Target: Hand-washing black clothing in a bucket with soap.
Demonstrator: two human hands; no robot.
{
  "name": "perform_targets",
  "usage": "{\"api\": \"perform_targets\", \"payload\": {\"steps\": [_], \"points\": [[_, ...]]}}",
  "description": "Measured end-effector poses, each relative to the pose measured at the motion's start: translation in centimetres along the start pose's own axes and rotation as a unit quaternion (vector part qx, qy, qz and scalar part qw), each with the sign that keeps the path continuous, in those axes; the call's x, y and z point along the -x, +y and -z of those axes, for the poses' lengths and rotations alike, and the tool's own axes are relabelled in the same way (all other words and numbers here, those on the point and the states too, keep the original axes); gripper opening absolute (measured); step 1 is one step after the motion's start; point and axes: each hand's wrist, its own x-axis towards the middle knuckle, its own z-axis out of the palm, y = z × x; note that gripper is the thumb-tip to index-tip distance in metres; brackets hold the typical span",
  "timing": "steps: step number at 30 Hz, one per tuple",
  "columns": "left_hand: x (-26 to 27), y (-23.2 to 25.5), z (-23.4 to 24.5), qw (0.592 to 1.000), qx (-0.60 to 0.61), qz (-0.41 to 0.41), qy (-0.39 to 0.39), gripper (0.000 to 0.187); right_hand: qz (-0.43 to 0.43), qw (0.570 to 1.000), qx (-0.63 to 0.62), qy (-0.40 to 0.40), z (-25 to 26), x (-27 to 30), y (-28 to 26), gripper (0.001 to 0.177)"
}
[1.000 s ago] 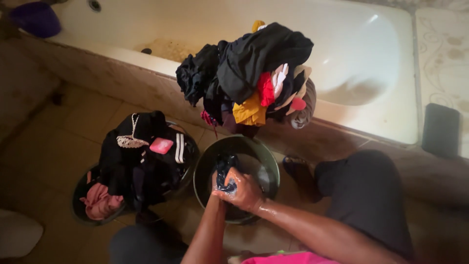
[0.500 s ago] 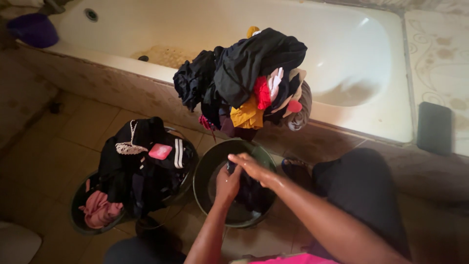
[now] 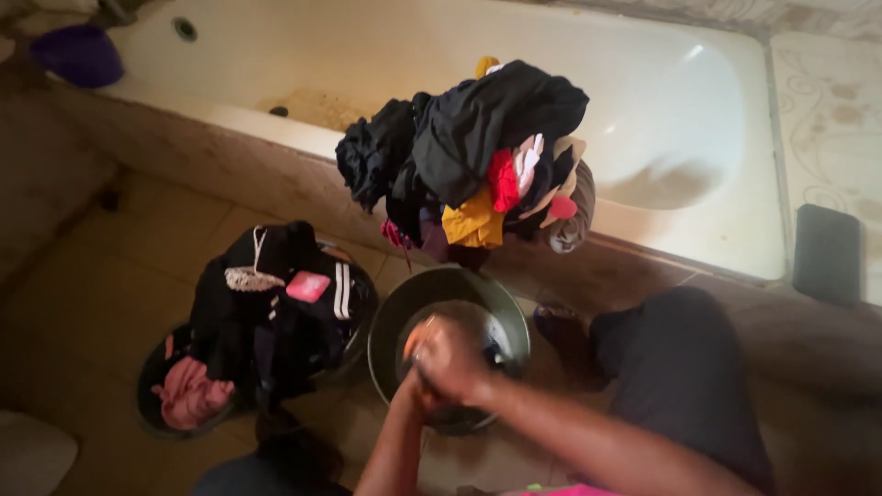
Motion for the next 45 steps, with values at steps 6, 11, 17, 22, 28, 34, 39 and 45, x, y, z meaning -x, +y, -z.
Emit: {"api": "perform_targets", "payload": {"steps": [6, 11, 17, 22, 28, 34, 39, 45], "points": [[-5.5, 1.3, 4.3, 0.851, -0.066, -0.492, -0.173, 0.055, 0.175, 0.982, 0.058, 0.035, 2.3, 0.8, -7.9, 0.032], [-8.6, 2.0, 0.6, 0.933, 0.076, -0.347, 0.064, 0.036, -0.101, 0.988, 0.087, 0.074, -0.2, -0.4, 7.8, 0.047], [1.3, 0.2, -9.1, 0.818, -0.209, -0.459, 0.276, 0.040, -0.484, 0.844, -0.219, 0.076, 1.9, -2.5, 14.4, 0.061], [0.0, -0.3, -4.3, 0.955, -0.013, -0.243, 0.168, 0.071, -0.258, 0.938, -0.233, -0.006, -0.4, -1.6, 9.7, 0.060], [-5.4, 2.6, 6.9, 0.978, 0.159, -0.135, -0.025, 0.060, -0.055, 0.994, 0.051, -0.077, 0.0, 1.2, -2.6, 0.033], [-8.1, 3.1, 4.1, 0.953, 0.060, -0.290, 0.069, 0.028, 0.036, 0.998, 0.046, -0.027, 1.4, 0.1, 2.5, 0.043], [1.9, 3.0, -7.6, 0.905, -0.025, -0.316, 0.285, 0.032, -0.300, 0.954, -0.006, -0.007, -0.8, -0.2, 19.9, 0.084], [-2.6, 0.0, -4.1, 0.929, -0.117, -0.303, 0.178, 0.061, -0.286, 0.905, -0.311, 0.043, -0.9, -2.2, 13.1, 0.068]]}}
